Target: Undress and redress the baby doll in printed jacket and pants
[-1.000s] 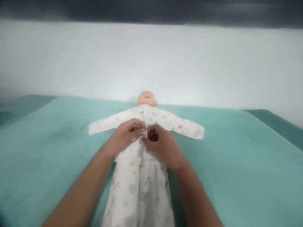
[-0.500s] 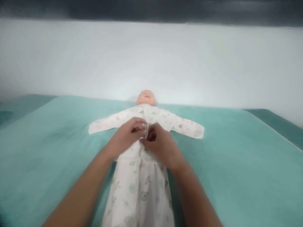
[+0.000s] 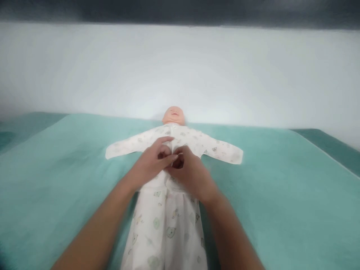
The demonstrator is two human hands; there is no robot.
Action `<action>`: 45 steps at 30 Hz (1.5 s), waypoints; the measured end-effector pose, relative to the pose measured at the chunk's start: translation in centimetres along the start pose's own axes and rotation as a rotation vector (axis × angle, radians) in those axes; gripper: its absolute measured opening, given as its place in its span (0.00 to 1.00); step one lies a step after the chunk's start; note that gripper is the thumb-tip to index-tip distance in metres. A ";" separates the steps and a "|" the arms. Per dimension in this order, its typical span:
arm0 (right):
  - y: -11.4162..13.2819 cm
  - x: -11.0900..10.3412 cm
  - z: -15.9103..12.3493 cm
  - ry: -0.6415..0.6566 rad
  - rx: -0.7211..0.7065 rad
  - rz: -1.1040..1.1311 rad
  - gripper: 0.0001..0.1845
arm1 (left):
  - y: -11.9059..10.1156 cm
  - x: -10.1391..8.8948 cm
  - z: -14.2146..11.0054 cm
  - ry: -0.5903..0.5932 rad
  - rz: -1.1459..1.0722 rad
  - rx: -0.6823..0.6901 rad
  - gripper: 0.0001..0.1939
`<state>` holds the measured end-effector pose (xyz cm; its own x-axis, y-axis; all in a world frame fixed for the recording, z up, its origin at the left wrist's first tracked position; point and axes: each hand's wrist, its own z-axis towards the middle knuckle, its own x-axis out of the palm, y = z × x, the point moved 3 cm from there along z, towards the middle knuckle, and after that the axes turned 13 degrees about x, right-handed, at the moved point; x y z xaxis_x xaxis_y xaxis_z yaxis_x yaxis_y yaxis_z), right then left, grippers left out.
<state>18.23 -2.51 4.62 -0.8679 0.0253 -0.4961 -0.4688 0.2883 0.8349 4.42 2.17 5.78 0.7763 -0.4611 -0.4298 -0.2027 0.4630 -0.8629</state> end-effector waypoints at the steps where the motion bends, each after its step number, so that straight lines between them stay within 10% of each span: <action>1: 0.1 0.0 -0.1 -0.001 0.001 0.000 0.15 | 0.0 0.0 0.0 0.002 0.006 -0.008 0.25; 16: -0.2 0.0 0.0 0.077 -0.032 0.132 0.18 | 1.2 -0.2 0.0 -0.041 -0.333 0.106 0.20; 45: -0.2 0.5 -0.5 0.290 0.036 0.189 0.08 | 1.9 0.3 0.3 -0.325 0.455 0.439 0.17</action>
<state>17.82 -3.05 4.31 -0.9518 -0.1904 -0.2404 -0.2935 0.3379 0.8942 4.48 3.16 4.05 0.8242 0.0682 -0.5622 -0.3432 0.8498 -0.4000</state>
